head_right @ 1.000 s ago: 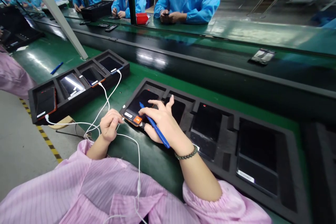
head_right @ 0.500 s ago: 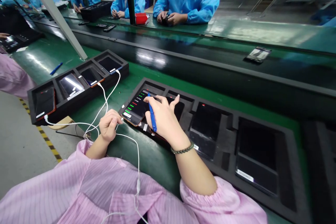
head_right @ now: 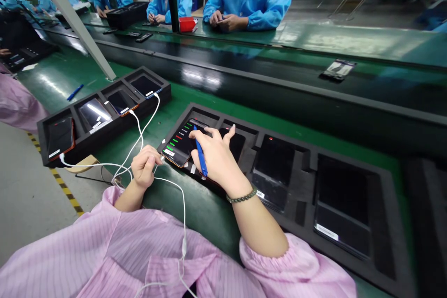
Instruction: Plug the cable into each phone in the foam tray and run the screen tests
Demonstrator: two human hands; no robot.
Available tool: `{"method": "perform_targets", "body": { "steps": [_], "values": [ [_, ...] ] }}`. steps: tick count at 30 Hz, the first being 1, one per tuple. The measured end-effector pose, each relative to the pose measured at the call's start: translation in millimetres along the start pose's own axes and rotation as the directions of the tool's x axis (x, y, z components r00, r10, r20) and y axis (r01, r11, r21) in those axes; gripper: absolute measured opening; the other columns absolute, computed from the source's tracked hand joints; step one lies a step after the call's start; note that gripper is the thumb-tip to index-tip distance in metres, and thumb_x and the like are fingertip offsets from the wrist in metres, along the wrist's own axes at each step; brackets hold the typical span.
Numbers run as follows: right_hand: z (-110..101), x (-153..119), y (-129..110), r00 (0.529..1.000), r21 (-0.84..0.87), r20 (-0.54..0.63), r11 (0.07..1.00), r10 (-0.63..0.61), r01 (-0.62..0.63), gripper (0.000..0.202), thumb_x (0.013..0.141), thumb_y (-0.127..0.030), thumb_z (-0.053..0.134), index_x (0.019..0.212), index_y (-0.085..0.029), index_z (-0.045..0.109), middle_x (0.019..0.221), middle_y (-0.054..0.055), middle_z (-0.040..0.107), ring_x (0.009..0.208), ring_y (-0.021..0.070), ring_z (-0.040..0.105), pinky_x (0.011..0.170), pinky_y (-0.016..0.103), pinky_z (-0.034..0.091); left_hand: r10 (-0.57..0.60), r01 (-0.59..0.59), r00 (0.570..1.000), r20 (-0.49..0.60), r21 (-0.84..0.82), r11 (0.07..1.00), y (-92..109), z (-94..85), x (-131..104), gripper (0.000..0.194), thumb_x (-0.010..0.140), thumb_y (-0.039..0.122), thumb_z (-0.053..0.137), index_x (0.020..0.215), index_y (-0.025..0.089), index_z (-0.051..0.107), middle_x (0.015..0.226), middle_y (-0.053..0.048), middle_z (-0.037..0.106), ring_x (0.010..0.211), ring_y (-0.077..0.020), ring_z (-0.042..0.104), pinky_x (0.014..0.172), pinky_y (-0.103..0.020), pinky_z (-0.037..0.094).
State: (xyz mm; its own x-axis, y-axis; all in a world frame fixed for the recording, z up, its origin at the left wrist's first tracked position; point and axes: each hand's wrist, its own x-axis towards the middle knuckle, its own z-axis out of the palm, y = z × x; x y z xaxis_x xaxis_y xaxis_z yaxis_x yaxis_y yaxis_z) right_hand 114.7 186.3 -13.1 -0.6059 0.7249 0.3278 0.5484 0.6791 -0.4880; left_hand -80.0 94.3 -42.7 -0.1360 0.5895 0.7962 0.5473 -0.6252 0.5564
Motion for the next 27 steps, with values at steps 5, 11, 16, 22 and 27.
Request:
{"method": "perform_targets", "body": {
  "steps": [5,11,16,22,27],
  "values": [
    [1,0,-1,0.998,-0.017,0.037,0.998,-0.059,0.060,0.038,0.080,-0.018,0.046,0.112,-0.025,0.063,0.112,0.007,0.071,0.127,0.0331,0.053,0.114,0.081,-0.001,-0.001,0.001,1.000,0.001,0.031,1.000,0,-0.3,0,0.040,0.103,0.026,0.043,0.067,0.018,0.058,0.061,-0.002,0.062,0.058,-0.0141,0.058,0.059,-0.030,0.047],
    [-3,0,-2,0.998,0.007,-0.018,0.998,-0.062,0.062,0.038,0.077,-0.017,0.045,0.107,-0.026,0.066,0.103,0.005,0.072,0.124,0.0321,0.055,0.116,0.078,-0.005,0.001,-0.001,1.000,-0.007,0.031,1.000,0,0.1,1,0.041,0.103,0.027,0.044,0.066,0.018,0.058,0.061,-0.002,0.062,0.058,-0.0142,0.058,0.058,-0.030,0.047],
    [-23,-14,12,0.988,-0.076,-0.146,0.996,-0.056,0.045,0.037,0.077,-0.017,0.043,0.103,-0.027,0.067,0.108,0.005,0.071,0.119,0.0311,0.059,0.118,0.074,-0.002,0.007,-0.006,1.000,-0.011,0.034,0.999,-1,0.2,1,0.040,0.103,0.026,0.044,0.066,0.018,0.058,0.061,-0.002,0.062,0.058,-0.0143,0.059,0.058,-0.030,0.048],
    [-33,-49,36,0.950,-0.105,-0.311,0.992,0.036,-0.072,0.027,0.084,-0.024,0.046,0.098,-0.025,0.069,0.104,0.007,0.072,0.108,0.0311,0.065,0.118,0.073,0.009,0.017,-0.016,1.000,-0.021,0.017,1.000,-3,0.6,-1,0.037,0.101,0.022,0.045,0.067,0.018,0.059,0.061,-0.001,0.062,0.059,-0.0140,0.058,0.058,-0.029,0.047],
    [-24,-61,30,0.945,-0.224,-0.326,0.974,-0.037,-0.039,0.027,0.088,-0.023,0.047,0.105,-0.024,0.068,0.102,0.006,0.075,0.109,0.0329,0.064,0.115,0.078,0.004,0.027,-0.026,0.999,-0.036,0.034,0.999,-7,0.8,-1,0.037,0.101,0.021,0.045,0.067,0.018,0.059,0.060,-0.001,0.060,0.059,-0.0138,0.057,0.058,-0.028,0.046]
  ]
}}
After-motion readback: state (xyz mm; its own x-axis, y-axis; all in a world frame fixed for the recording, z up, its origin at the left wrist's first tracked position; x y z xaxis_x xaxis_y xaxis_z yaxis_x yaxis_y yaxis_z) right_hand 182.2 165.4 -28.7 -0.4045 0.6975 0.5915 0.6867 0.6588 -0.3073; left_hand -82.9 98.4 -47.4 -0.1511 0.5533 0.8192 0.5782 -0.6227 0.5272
